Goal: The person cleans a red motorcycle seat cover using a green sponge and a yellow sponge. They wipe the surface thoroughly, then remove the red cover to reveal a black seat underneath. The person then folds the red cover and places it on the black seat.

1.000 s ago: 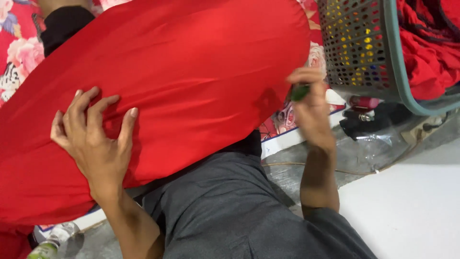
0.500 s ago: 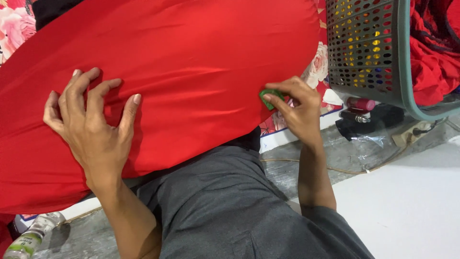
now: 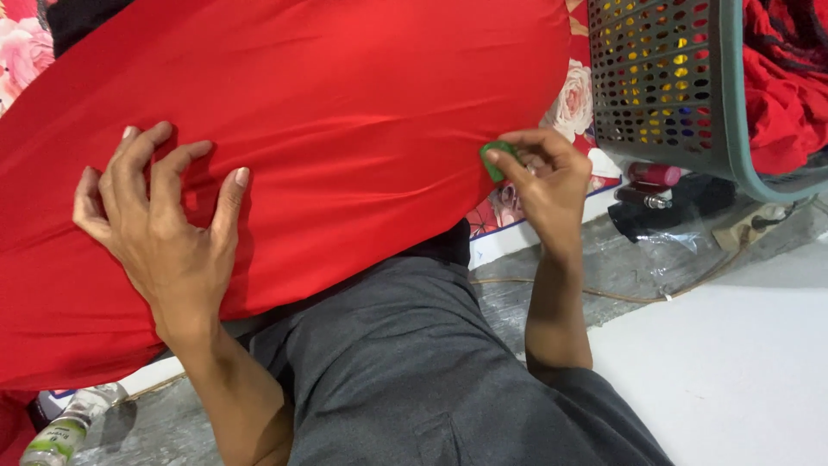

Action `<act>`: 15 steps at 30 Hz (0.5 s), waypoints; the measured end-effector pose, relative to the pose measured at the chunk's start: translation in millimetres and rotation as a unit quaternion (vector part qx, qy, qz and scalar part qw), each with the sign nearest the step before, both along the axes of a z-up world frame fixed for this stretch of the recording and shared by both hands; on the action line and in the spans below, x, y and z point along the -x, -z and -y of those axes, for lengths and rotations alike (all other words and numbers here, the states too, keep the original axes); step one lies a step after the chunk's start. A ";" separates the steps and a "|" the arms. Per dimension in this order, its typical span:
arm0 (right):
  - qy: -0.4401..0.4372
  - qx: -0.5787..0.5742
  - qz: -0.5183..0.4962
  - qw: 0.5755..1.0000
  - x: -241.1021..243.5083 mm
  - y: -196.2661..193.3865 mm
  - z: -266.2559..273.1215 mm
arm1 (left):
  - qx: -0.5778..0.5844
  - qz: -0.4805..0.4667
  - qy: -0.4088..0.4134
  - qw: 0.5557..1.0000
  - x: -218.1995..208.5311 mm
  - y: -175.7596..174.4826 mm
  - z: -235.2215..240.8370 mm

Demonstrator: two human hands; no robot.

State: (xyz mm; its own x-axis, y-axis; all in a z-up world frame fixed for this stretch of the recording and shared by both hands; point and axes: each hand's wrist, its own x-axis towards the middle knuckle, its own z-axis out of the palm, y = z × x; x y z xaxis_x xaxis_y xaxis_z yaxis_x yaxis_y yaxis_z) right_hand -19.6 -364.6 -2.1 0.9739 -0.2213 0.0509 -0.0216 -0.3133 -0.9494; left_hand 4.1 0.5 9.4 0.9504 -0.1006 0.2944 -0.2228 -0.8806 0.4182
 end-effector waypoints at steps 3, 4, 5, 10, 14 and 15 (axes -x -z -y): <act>-0.017 -0.037 -0.001 0.999 2.0 -5.8 3.8 | -0.001 0.005 0.000 1.000 0.5 -2.0 -0.5; -0.017 -0.037 0.001 0.999 1.1 -7.8 0.5 | 0.000 0.007 0.000 1.000 -1.4 -0.7 -1.1; -0.043 -0.044 -0.006 0.998 2.8 -9.2 -3.4 | 0.000 0.009 0.003 1.000 -0.4 0.5 -2.3; -0.056 -0.079 -0.013 0.995 -1.7 -1.6 -0.4 | -0.006 0.013 0.002 1.000 -1.4 -0.1 -0.5; 0.048 0.022 -0.002 0.999 5.6 -10.0 7.5 | -0.002 0.002 0.001 1.000 0.8 -1.9 -0.8; 0.052 0.034 0.015 0.998 9.2 -12.8 7.9 | 0.001 0.002 0.001 1.000 2.0 -2.6 -1.2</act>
